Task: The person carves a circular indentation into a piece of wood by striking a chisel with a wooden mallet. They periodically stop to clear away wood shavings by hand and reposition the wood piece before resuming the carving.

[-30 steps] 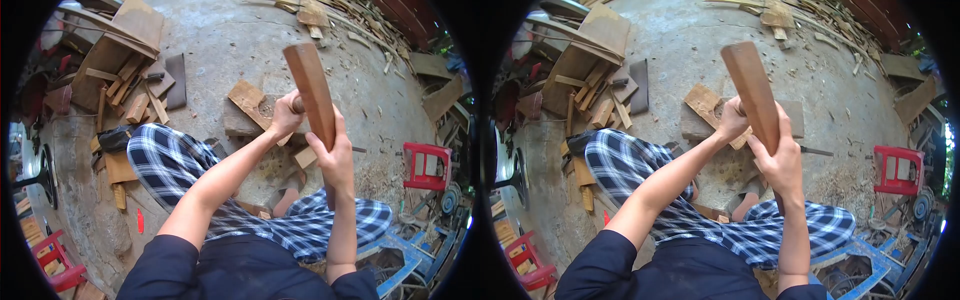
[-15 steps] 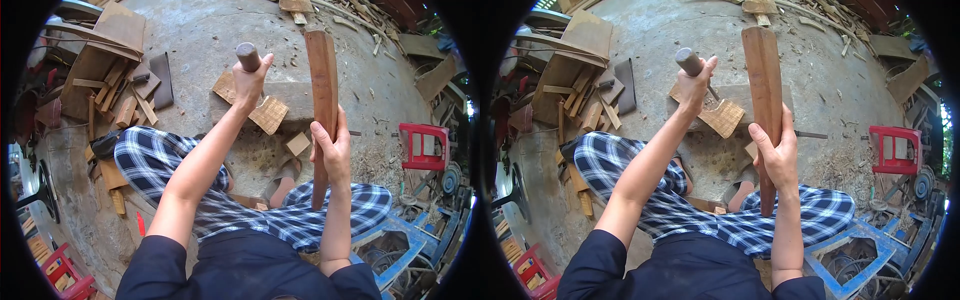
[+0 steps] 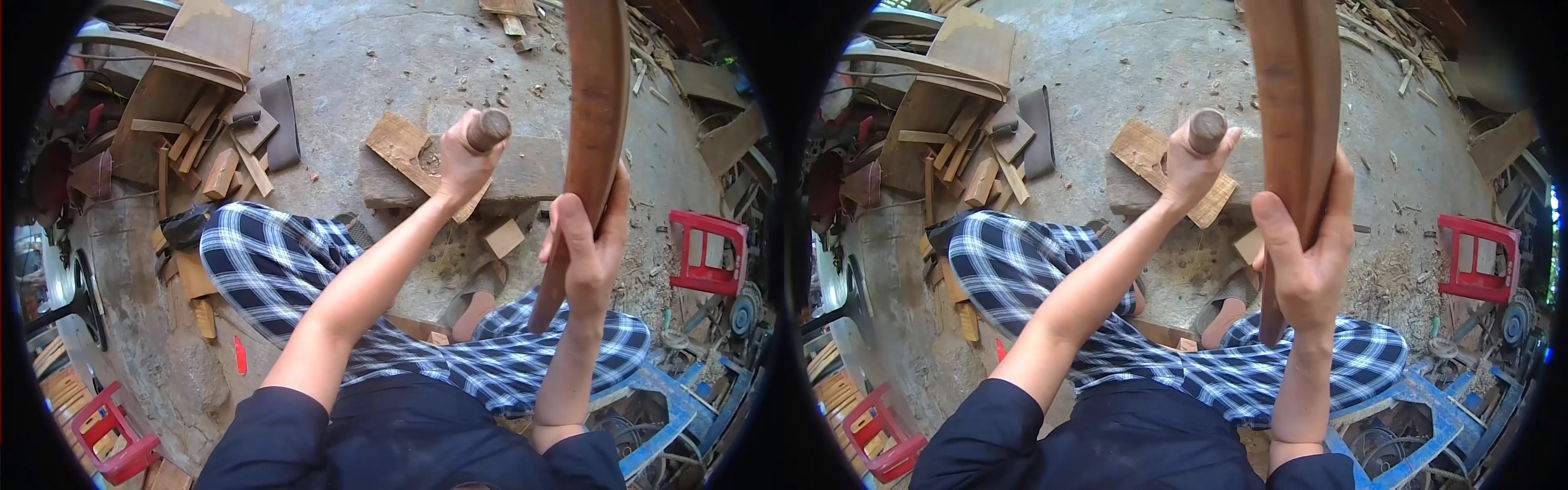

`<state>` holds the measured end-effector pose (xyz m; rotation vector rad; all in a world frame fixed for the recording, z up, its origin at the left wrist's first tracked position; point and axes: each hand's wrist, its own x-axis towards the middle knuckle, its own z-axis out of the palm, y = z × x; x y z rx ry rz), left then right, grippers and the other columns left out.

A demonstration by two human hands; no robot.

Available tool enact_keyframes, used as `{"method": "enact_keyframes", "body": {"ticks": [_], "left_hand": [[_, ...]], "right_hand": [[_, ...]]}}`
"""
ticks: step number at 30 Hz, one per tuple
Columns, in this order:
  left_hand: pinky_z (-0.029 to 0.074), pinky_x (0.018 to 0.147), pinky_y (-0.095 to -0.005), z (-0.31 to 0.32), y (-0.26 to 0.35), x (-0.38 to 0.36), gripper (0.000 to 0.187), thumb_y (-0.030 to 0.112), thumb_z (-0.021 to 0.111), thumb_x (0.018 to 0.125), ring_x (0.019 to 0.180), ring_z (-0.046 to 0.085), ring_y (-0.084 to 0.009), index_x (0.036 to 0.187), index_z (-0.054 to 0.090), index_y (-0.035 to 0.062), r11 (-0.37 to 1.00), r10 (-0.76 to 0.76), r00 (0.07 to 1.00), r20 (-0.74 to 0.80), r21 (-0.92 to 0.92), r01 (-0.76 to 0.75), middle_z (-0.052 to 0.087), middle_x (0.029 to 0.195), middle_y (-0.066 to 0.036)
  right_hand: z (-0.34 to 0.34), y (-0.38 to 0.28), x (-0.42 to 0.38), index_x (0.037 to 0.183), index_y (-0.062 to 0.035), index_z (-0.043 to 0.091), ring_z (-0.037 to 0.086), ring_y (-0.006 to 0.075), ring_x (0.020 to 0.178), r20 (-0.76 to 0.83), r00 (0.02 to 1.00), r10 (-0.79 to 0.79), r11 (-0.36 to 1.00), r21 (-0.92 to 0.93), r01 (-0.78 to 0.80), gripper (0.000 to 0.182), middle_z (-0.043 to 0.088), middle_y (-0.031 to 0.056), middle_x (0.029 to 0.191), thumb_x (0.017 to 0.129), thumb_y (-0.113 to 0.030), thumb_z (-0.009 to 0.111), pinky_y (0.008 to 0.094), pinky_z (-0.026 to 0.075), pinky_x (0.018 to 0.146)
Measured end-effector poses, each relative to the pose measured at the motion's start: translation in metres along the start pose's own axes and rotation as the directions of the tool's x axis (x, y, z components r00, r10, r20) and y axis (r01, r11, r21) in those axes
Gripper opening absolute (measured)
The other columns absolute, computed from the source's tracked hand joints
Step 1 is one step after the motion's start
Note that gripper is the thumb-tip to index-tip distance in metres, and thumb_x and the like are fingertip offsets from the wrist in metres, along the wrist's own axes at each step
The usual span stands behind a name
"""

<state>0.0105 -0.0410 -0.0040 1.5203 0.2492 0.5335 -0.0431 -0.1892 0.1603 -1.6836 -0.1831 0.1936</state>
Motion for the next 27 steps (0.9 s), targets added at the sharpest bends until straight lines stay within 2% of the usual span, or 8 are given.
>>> {"method": "enact_keyframes", "body": {"ticks": [3,4,8,13,16,18,21,27], "left_hand": [[0.055,0.071,-0.0363,0.009,0.002,-0.012,0.021,0.004,0.078,0.076,0.076,0.07,-0.0256,0.092,0.064,0.005,0.996,0.084,0.996,-0.02,0.02,-0.084,0.069,0.085,-0.016],[0.054,0.072,-0.0384,0.009,-0.005,-0.018,0.021,0.003,0.076,0.075,0.079,0.069,-0.0286,0.091,0.063,0.0055,0.998,0.06,0.998,0.015,0.036,-0.06,0.069,0.086,-0.015],[0.05,0.075,-0.0434,0.012,-0.016,-0.035,0.022,0.001,0.072,0.071,0.086,0.063,-0.0354,0.089,0.061,0.0072,0.984,0.131,0.989,0.071,0.11,-0.139,0.067,0.086,-0.012],[0.05,0.073,-0.0432,0.018,-0.018,-0.036,0.02,0.002,0.072,0.072,0.083,0.063,-0.0354,0.087,0.061,0.0078,0.953,0.2,0.974,0.108,0.208,-0.218,0.065,0.084,-0.011],[0.053,0.067,-0.0401,0.012,-0.026,-0.011,0.015,0.006,0.075,0.08,0.073,0.068,-0.0318,0.089,0.063,0.0061,0.981,0.184,0.98,0.077,0.05,-0.188,0.067,0.082,-0.015],[0.042,0.057,-0.0279,-0.007,-0.022,0.013,0.023,0.01,0.079,0.087,0.064,0.05,-0.0059,0.074,0.059,0.0078,0.996,0.091,0.992,0.089,-0.007,-0.091,0.056,0.069,0.005],[0.044,0.061,-0.0276,-0.038,-0.009,0.044,0.026,0.023,0.081,0.087,0.065,0.053,-0.0086,0.077,0.061,0.0102,0.938,-0.337,0.94,-0.046,-0.105,0.331,0.06,0.073,0.002],[0.044,0.061,-0.0258,-0.051,0.008,0.043,0.024,0.022,0.083,0.086,0.064,0.055,-0.0084,0.081,0.062,0.0102,0.956,-0.253,0.963,-0.093,-0.178,0.234,0.063,0.073,-0.001]], "right_hand": [[0.01,0.018,0.012,0.151,-0.0121,0.039,0.073,0.0298,0.072,0.066,0.992,-0.104,0.882,-0.454,0.123,0.072,0.072,0.0206,0.106,0.089,-0.023,0.075,0.0392,0.059,0.066],[0.006,0.024,0.015,0.152,-0.0134,0.037,0.074,0.0374,0.094,0.158,0.987,-0.024,0.798,-0.592,0.114,0.074,0.071,0.0257,0.116,0.088,-0.021,0.075,0.0458,0.059,0.081],[0.005,0.027,0.005,0.153,-0.011,0.037,0.073,0.0345,0.104,0.143,0.969,-0.203,0.865,-0.437,0.246,0.073,0.071,0.0236,0.116,0.09,-0.021,0.073,0.0421,0.058,0.087],[0.007,0.012,-0.003,0.152,-0.0097,0.037,0.074,0.0282,0.096,0.033,0.995,0.089,0.931,-0.359,-0.071,0.07,0.072,0.0225,0.11,0.092,-0.023,0.072,0.0397,0.058,0.08],[-0.002,0.034,-0.007,0.151,-0.0102,0.038,0.072,0.0222,0.085,0.082,0.997,-0.014,0.907,-0.419,0.047,0.069,0.071,0.0186,0.109,0.093,-0.026,0.072,0.0346,0.059,0.067],[-0.002,0.031,-0.017,0.151,-0.0098,0.039,0.067,0.0157,0.075,0.048,0.989,0.143,0.982,-0.13,-0.136,0.068,0.067,0.0145,0.11,0.094,-0.029,0.072,0.0272,0.054,0.054],[-0.007,0.03,-0.018,0.15,-0.009,0.039,0.062,0.0113,0.07,0.015,0.993,0.12,0.978,-0.173,-0.116,0.068,0.064,0.0105,0.109,0.094,-0.031,0.072,0.0221,0.049,0.046],[-0.006,0.036,-0.024,0.15,-0.0088,0.04,0.063,0.0116,0.072,0.025,0.988,0.154,0.978,-0.147,-0.149,0.069,0.064,0.0108,0.109,0.094,-0.033,0.072,0.0227,0.052,0.048]]}}
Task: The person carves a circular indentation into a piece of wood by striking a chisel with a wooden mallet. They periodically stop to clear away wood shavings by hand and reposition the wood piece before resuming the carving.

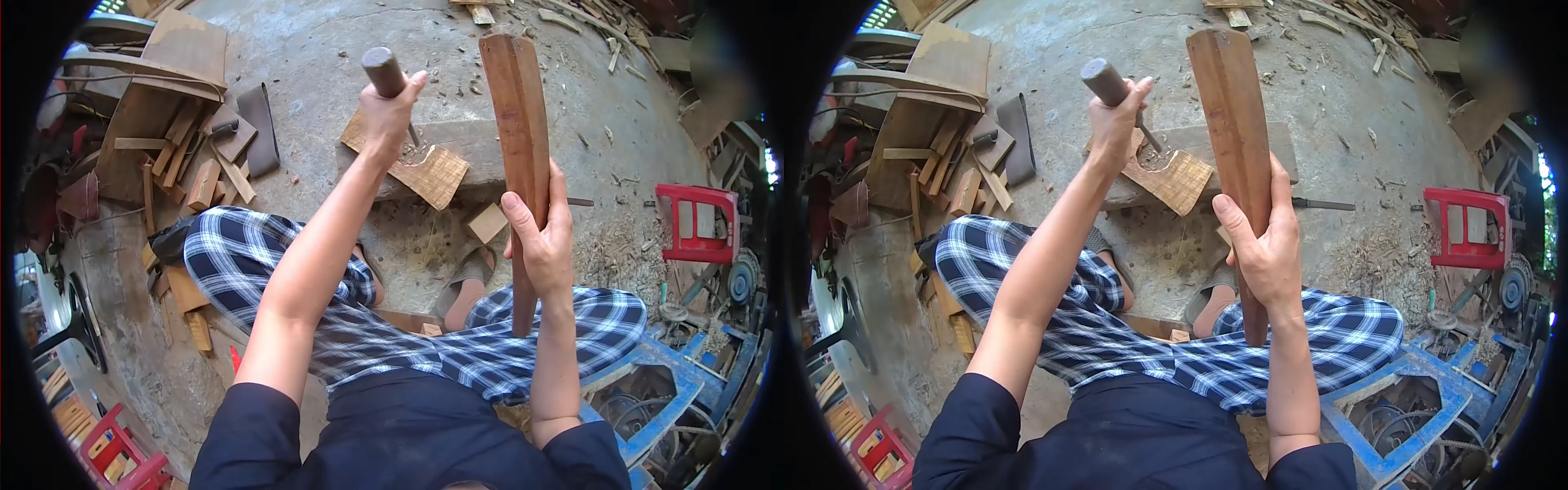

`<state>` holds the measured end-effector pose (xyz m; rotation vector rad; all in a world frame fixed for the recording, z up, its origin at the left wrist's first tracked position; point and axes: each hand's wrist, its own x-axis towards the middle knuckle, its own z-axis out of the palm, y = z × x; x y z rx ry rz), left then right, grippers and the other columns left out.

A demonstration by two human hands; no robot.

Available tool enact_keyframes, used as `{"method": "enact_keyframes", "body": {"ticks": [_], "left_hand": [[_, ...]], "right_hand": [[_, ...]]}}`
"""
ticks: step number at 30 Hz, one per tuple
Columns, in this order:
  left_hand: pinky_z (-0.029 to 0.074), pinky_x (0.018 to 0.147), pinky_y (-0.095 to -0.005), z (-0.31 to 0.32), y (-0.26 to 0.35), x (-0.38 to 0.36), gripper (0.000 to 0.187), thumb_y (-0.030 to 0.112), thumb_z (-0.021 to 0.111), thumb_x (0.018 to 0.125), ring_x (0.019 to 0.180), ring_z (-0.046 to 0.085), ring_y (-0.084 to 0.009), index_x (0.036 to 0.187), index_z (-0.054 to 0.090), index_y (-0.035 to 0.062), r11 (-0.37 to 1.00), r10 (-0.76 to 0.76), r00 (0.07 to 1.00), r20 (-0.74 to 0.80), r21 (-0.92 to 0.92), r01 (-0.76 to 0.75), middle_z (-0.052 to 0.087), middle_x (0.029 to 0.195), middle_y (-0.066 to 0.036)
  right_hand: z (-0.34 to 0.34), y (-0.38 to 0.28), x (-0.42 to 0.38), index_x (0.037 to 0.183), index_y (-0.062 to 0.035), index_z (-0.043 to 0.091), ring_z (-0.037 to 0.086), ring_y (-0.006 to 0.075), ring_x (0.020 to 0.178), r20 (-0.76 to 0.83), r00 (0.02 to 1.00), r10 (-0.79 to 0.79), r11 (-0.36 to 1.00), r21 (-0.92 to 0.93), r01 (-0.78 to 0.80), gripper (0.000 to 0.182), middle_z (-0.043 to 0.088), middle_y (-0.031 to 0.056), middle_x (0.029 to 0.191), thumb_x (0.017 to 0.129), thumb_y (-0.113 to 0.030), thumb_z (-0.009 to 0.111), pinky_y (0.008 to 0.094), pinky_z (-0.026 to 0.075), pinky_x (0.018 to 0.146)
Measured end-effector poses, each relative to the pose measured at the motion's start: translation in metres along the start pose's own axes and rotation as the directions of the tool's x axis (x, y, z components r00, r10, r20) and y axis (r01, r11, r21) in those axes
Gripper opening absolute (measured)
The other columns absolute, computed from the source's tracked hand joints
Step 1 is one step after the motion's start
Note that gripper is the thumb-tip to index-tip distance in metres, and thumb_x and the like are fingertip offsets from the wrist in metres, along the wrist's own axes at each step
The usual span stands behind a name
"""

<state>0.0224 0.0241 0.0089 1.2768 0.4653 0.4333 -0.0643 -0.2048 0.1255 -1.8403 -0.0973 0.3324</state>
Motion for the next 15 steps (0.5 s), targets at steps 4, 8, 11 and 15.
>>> {"method": "enact_keyframes", "body": {"ticks": [4,8,11,15], "left_hand": [[0.042,0.061,-0.0259,0.017,-0.01,-0.014,0.026,0.021,0.083,0.086,0.063,0.051,-0.0062,0.077,0.061,0.0112,1.0,-0.021,0.997,0.079,0.011,0.02,0.059,0.071,0.003],[0.039,0.055,-0.0248,0.027,-0.018,-0.019,0.028,0.019,0.08,0.089,0.06,0.047,-0.0042,0.071,0.06,0.0118,0.992,0.125,0.989,0.085,0.023,-0.127,0.055,0.067,0.007],[0.041,0.054,-0.0243,0.033,-0.022,-0.025,0.026,0.018,0.08,0.089,0.06,0.049,-0.0035,0.074,0.061,0.0098,0.981,0.168,0.98,0.106,0.077,-0.177,0.056,0.067,0.007],[0.05,0.063,-0.0309,0.04,-0.024,-0.038,0.02,0.016,0.08,0.084,0.066,0.058,-0.0129,0.086,0.062,0.006,0.961,0.223,0.957,0.186,0.123,-0.248,0.067,0.076,-0.006]], "right_hand": [[0.003,0.001,0.0,0.15,-0.009,0.04,0.064,0.0117,0.072,0.002,1.0,-0.002,1.0,0.002,0.002,0.069,0.064,0.0096,0.108,0.094,-0.032,0.073,0.0229,0.052,0.047],[0.001,-0.005,-0.001,0.15,-0.0089,0.04,0.063,0.0108,0.07,0.025,0.999,0.026,0.999,-0.021,-0.026,0.068,0.064,0.0084,0.105,0.095,-0.031,0.072,0.0226,0.051,0.047],[0.003,-0.019,-0.001,0.15,-0.008,0.04,0.06,0.0089,0.063,-0.014,0.999,-0.039,0.997,0.071,0.04,0.066,0.064,0.0071,0.099,0.095,-0.029,0.072,0.022,0.05,0.046],[-0.003,-0.032,0.004,0.151,-0.009,0.038,0.066,0.0149,0.067,-0.077,0.976,-0.204,0.977,0.043,0.208,0.069,0.068,0.0123,0.101,0.095,-0.032,0.072,0.0272,0.054,0.055]]}}
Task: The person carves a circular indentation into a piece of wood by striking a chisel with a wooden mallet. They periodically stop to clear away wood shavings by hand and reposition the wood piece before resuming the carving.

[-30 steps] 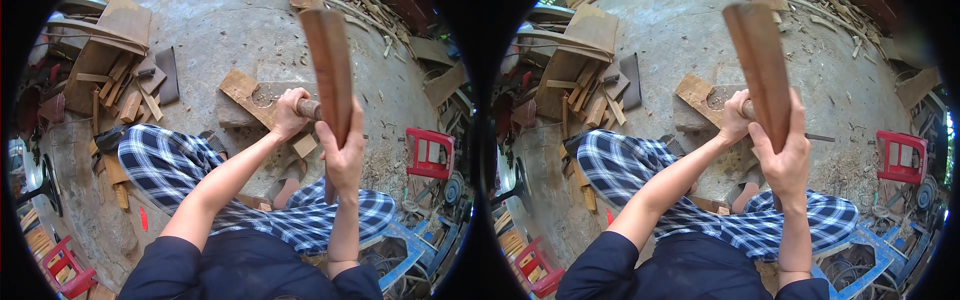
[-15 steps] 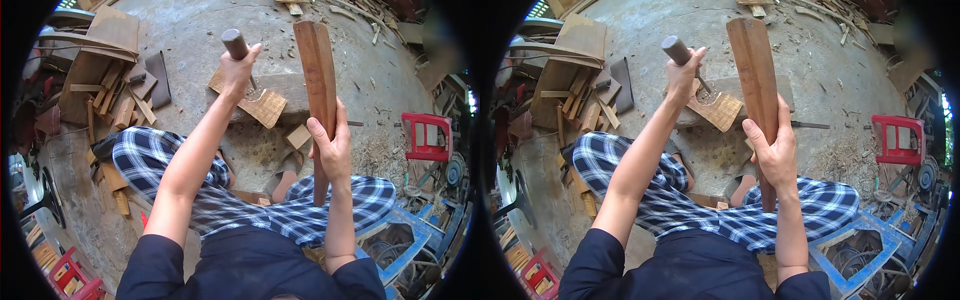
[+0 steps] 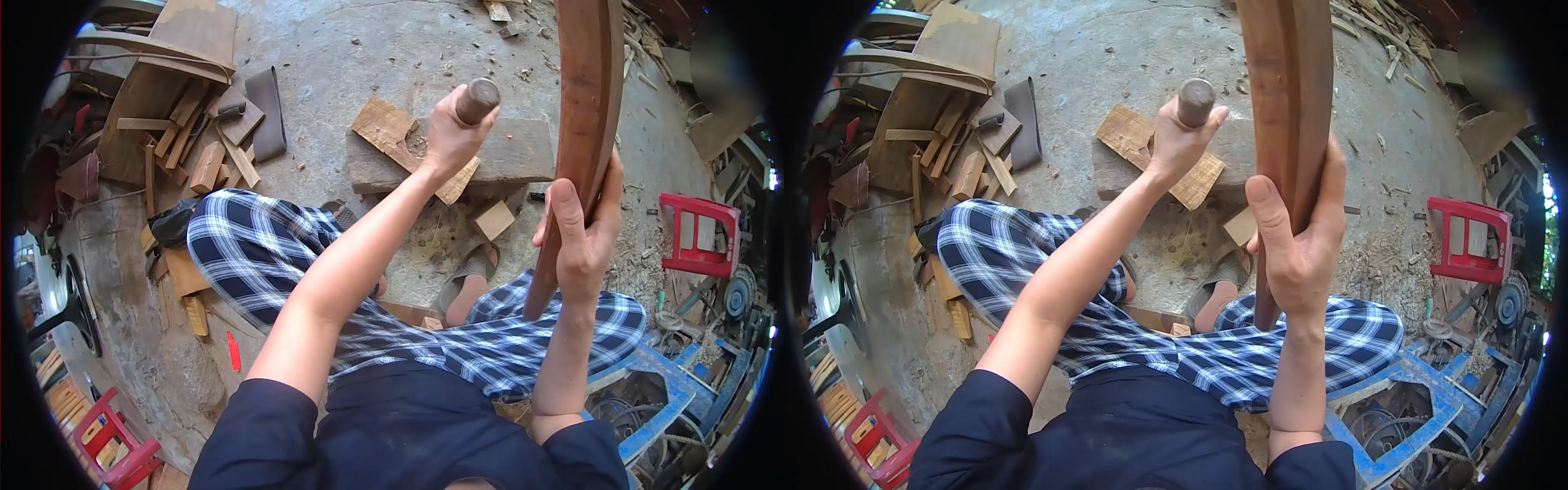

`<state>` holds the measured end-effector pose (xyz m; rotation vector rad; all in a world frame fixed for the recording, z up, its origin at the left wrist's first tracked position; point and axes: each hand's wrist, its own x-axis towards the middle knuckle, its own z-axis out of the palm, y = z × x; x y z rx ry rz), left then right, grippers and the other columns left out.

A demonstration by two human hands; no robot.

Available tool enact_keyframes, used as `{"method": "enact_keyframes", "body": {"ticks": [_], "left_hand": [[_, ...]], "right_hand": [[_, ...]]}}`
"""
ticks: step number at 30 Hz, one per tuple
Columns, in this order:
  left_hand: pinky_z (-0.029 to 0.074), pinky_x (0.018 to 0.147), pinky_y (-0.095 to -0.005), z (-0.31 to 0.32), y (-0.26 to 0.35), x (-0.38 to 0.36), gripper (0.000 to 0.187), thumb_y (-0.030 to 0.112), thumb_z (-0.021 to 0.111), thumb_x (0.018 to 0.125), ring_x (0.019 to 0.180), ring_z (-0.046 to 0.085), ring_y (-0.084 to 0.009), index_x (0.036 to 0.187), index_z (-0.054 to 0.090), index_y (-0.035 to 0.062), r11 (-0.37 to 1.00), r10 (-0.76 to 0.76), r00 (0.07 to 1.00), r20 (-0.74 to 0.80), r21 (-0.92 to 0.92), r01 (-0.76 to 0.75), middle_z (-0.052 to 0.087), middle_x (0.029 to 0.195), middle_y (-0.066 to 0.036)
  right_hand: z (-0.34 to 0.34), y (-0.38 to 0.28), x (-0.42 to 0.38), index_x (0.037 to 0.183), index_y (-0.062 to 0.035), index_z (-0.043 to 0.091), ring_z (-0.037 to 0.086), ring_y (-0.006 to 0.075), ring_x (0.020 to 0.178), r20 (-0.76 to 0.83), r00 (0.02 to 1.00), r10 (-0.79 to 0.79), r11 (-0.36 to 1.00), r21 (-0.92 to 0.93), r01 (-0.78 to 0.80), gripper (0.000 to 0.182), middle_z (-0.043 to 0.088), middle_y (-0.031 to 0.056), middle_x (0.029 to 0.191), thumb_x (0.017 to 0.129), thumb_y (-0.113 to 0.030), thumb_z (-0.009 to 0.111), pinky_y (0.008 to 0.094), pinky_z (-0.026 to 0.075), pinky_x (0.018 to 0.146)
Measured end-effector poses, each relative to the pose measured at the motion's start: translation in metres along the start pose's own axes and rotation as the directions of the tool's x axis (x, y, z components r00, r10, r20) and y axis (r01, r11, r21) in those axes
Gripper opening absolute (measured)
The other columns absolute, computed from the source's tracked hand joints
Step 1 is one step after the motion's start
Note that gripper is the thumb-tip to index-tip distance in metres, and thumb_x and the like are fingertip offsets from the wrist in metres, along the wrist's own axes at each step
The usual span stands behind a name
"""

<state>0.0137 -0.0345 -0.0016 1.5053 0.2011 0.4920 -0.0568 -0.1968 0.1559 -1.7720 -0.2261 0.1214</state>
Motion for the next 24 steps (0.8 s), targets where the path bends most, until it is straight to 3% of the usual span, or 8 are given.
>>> {"method": "enact_keyframes", "body": {"ticks": [1,4,7,11,13,17,22,24], "left_hand": [[0.051,0.065,-0.0319,0.006,-0.001,-0.002,0.02,0.015,0.08,0.084,0.067,0.059,-0.014,0.087,0.062,0.0054,0.997,0.062,0.998,0.012,0.054,-0.062,0.067,0.077,-0.007],[0.051,0.067,-0.0335,0.021,-0.01,-0.008,0.022,0.012,0.08,0.082,0.069,0.06,-0.016,0.089,0.061,0.0037,0.998,0.051,0.999,0.006,-0.046,-0.051,0.065,0.078,-0.011],[0.051,0.068,-0.0345,0.015,-0.006,-0.01,0.022,0.01,0.08,0.078,0.069,0.061,-0.0191,0.089,0.061,0.0038,0.997,0.043,0.999,0.006,-0.06,-0.043,0.064,0.078,-0.013],[0.051,0.075,-0.0279,0.009,0.0,-0.016,0.019,0.004,0.077,0.085,0.078,0.055,-0.0091,0.101,0.067,0.0031,0.98,0.073,0.994,0.082,0.178,-0.087,0.065,0.087,-0.007],[0.051,0.068,-0.0359,0.017,-0.005,-0.02,0.022,0.007,0.079,0.077,0.071,0.062,-0.028,0.089,0.061,0.0042,0.994,0.104,0.993,0.047,0.025,-0.106,0.064,0.081,-0.016],[0.052,0.068,-0.0323,0.008,-0.007,-0.022,0.02,0.008,0.08,0.078,0.072,0.063,-0.0169,0.088,0.063,0.0058,0.994,0.109,0.989,0.098,-0.019,-0.108,0.068,0.084,-0.007],[0.046,0.063,-0.0258,-0.033,0.0,0.009,0.026,0.018,0.081,0.086,0.063,0.052,-0.0081,0.076,0.058,0.0128,0.953,-0.252,0.964,-0.085,-0.194,0.232,0.058,0.071,0.003],[0.046,0.065,-0.027,-0.047,0.002,0.016,0.025,0.015,0.082,0.085,0.065,0.055,-0.0087,0.079,0.058,0.0122,0.929,-0.304,0.926,-0.225,-0.286,0.236,0.058,0.072,0.002]], "right_hand": [[0.001,0.001,0.002,0.151,-0.009,0.038,0.066,0.0149,0.067,-0.007,1.0,0.0,1.0,-0.005,0.0,0.069,0.068,0.0123,0.101,0.095,-0.032,0.072,0.0272,0.054,0.055],[0.005,0.019,0.013,0.152,-0.0108,0.038,0.071,0.0357,0.107,0.102,0.993,-0.064,0.866,-0.489,0.106,0.071,0.069,0.0242,0.123,0.092,-0.028,0.071,0.0433,0.054,0.094],[-0.001,0.012,0.014,0.152,-0.0106,0.039,0.07,0.0344,0.11,0.075,0.997,0.013,0.916,-0.4,0.018,0.07,0.068,0.0235,0.125,0.093,-0.028,0.071,0.0418,0.054,0.095],[0.008,0.009,-0.002,0.151,-0.0093,0.04,0.072,0.0353,0.103,-0.053,0.999,-0.004,0.984,-0.179,-0.005,0.067,0.067,0.0243,0.125,0.094,-0.027,0.07,0.0422,0.055,0.091],[0.012,0.014,0.004,0.15,-0.0081,0.04,0.072,0.0373,0.103,0.017,0.996,0.089,0.933,-0.352,-0.077,0.067,0.066,0.0245,0.127,0.094,-0.027,0.07,0.042,0.056,0.09],[-0.002,0.031,0.003,0.15,-0.0072,0.04,0.071,0.0378,0.106,0.065,0.997,0.044,0.945,-0.327,-0.02,0.07,0.065,0.0234,0.129,0.093,-0.03,0.073,0.0433,0.054,0.094],[-0.005,0.031,-0.012,0.149,-0.0075,0.042,0.069,0.0189,0.077,0.031,0.97,0.242,0.959,-0.158,-0.234,0.069,0.067,0.0155,0.111,0.093,-0.034,0.073,0.0311,0.057,0.058],[-0.004,0.04,-0.017,0.149,-0.0076,0.043,0.061,0.011,0.066,0.029,0.978,0.207,0.975,-0.093,-0.204,0.068,0.065,0.011,0.102,0.094,-0.035,0.073,0.0237,0.049,0.045]]}}
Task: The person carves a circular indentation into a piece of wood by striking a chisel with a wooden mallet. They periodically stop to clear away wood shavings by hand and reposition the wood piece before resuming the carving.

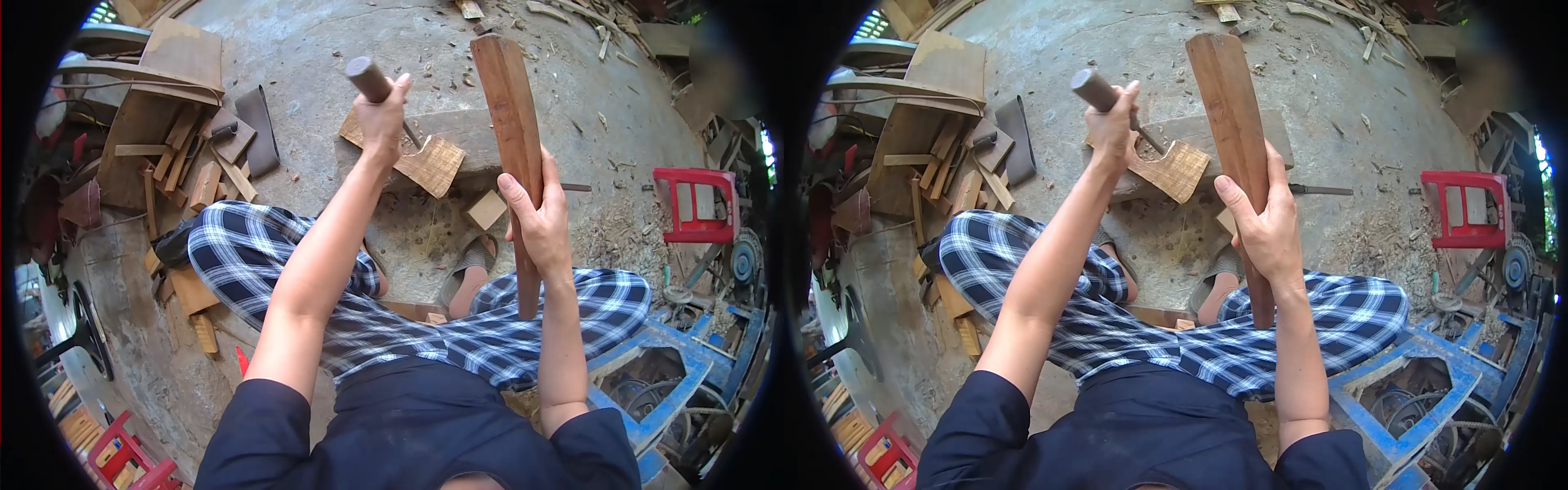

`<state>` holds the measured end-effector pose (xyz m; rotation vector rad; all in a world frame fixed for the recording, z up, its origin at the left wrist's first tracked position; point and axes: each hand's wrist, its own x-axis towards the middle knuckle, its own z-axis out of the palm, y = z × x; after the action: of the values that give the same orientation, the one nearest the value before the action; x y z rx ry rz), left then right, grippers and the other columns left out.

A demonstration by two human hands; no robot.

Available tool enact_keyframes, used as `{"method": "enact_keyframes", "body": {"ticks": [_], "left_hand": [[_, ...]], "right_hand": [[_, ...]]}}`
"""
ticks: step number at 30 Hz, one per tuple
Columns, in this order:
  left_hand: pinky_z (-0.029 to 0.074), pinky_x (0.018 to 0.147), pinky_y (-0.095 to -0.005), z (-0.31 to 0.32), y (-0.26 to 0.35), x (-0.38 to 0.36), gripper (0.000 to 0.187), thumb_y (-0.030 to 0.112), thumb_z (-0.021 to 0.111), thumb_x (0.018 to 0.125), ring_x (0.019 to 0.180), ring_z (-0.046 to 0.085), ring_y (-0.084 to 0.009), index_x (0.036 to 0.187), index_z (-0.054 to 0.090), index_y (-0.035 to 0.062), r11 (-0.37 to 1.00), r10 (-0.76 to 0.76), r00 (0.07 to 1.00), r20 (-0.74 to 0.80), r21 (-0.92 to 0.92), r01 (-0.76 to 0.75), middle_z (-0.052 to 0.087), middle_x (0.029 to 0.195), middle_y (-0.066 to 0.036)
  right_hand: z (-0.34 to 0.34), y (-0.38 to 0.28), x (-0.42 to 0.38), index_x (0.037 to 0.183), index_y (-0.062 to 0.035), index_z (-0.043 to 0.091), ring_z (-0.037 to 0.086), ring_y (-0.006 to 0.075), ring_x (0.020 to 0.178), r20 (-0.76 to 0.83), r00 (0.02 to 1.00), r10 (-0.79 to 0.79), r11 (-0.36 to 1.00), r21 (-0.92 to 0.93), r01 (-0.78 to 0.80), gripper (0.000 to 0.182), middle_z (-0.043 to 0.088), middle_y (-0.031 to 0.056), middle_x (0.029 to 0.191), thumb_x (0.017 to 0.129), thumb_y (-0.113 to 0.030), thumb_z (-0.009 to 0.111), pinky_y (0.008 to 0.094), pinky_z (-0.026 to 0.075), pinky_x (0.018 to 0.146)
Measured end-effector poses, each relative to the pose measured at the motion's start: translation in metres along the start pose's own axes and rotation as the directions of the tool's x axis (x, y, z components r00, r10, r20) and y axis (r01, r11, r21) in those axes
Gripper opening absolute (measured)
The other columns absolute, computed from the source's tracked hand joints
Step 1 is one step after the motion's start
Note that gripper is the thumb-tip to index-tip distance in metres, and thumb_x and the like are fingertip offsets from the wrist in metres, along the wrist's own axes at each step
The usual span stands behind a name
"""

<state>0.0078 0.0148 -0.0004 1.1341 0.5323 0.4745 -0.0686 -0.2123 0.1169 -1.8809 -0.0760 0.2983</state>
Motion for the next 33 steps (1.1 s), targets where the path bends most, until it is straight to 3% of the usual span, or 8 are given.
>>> {"method": "enact_keyframes", "body": {"ticks": [13,16,21,22,25,26,30,33], "left_hand": [[0.039,0.06,-0.0243,0.012,-0.007,-0.017,0.026,0.016,0.082,0.087,0.065,0.048,-0.0037,0.077,0.059,0.0119,0.987,0.07,0.975,0.21,0.124,-0.098,0.054,0.072,0.007],[0.037,0.058,-0.024,0.013,-0.007,-0.02,0.028,0.016,0.082,0.087,0.063,0.044,-0.0024,0.074,0.058,0.0124,0.976,0.091,0.97,0.227,0.174,-0.132,0.051,0.07,0.009],[0.043,0.059,-0.0255,0.019,-0.009,-0.025,0.02,0.013,0.08,0.088,0.064,0.051,-0.0036,0.079,0.062,0.0093,0.963,0.072,0.964,0.258,0.234,-0.135,0.059,0.072,0.005],[0.049,0.062,-0.0265,0.02,-0.011,-0.026,0.016,0.011,0.08,0.087,0.066,0.057,-0.0049,0.084,0.065,0.0062,0.954,0.075,0.955,0.287,0.258,-0.153,0.067,0.075,0.001],[0.054,0.071,-0.027,0.028,-0.028,-0.033,0.015,0.005,0.076,0.086,0.074,0.064,-0.0083,0.098,0.068,0.0025,0.949,0.219,0.888,0.405,0.123,-0.29,0.072,0.083,-0.003],[0.054,0.076,-0.0278,0.025,-0.033,-0.036,0.019,0.002,0.074,0.084,0.08,0.065,-0.01,0.103,0.068,0.0017,0.978,0.091,0.896,0.434,0.131,-0.163,0.073,0.086,-0.003],[0.053,0.074,-0.0307,0.02,-0.054,-0.04,0.017,0.003,0.075,0.081,0.079,0.065,-0.0126,0.096,0.066,0.0046,0.952,0.141,0.893,0.427,0.19,-0.241,0.072,0.088,-0.01],[0.053,0.074,-0.0318,0.023,-0.055,-0.045,0.016,0.004,0.076,0.08,0.078,0.065,-0.0141,0.092,0.065,0.0042,0.929,0.203,0.886,0.418,0.204,-0.31,0.071,0.088,-0.013]], "right_hand": [[0.005,0.005,-0.003,0.15,-0.0075,0.042,0.064,0.0132,0.07,0.013,1.0,0.025,0.999,-0.027,-0.025,0.072,0.066,0.0119,0.109,0.092,-0.037,0.074,0.0256,0.052,0.049],[0.007,-0.003,0.0,0.147,-0.0047,0.042,0.056,0.0073,0.056,0.004,0.999,-0.05,0.999,-0.015,0.05,0.065,0.06,0.0044,0.093,0.096,-0.033,0.071,0.0215,0.047,0.044],[0.003,-0.043,-0.001,0.151,-0.0076,0.038,0.068,0.0185,0.075,-0.001,0.991,-0.136,0.99,0.037,0.136,0.073,0.068,0.0137,0.113,0.093,-0.034,0.073,0.0297,0.055,0.057],[0.008,-0.035,0.005,0.152,-0.0101,0.036,0.074,0.0286,0.078,-0.055,0.949,-0.311,0.95,-0.058,0.308,0.072,0.072,0.0196,0.11,0.094,-0.033,0.071,0.0391,0.059,0.069],[0.016,-0.025,0.016,0.152,-0.0131,0.036,0.075,0.0397,0.09,0.045,0.965,-0.258,0.912,-0.319,0.258,0.071,0.073,0.0249,0.107,0.093,-0.032,0.07,0.046,0.058,0.081],[0.013,-0.015,0.022,0.153,-0.0144,0.035,0.072,0.0439,0.096,0.132,0.967,-0.217,0.862,-0.439,0.253,0.071,0.072,0.0269,0.106,0.093,-0.032,0.07,0.0474,0.058,0.082],[0.014,-0.021,0.013,0.151,-0.0139,0.036,0.073,0.0409,0.099,0.067,0.932,-0.355,0.881,-0.308,0.358,0.069,0.073,0.0247,0.107,0.093,-0.03,0.069,0.0474,0.059,0.083],[0.021,-0.022,0.007,0.15,-0.0143,0.037,0.073,0.04,0.1,-0.019,0.964,-0.264,0.948,-0.188,0.256,0.068,0.073,0.0243,0.108,0.093,-0.029,0.07,0.0473,0.059,0.084]]}}
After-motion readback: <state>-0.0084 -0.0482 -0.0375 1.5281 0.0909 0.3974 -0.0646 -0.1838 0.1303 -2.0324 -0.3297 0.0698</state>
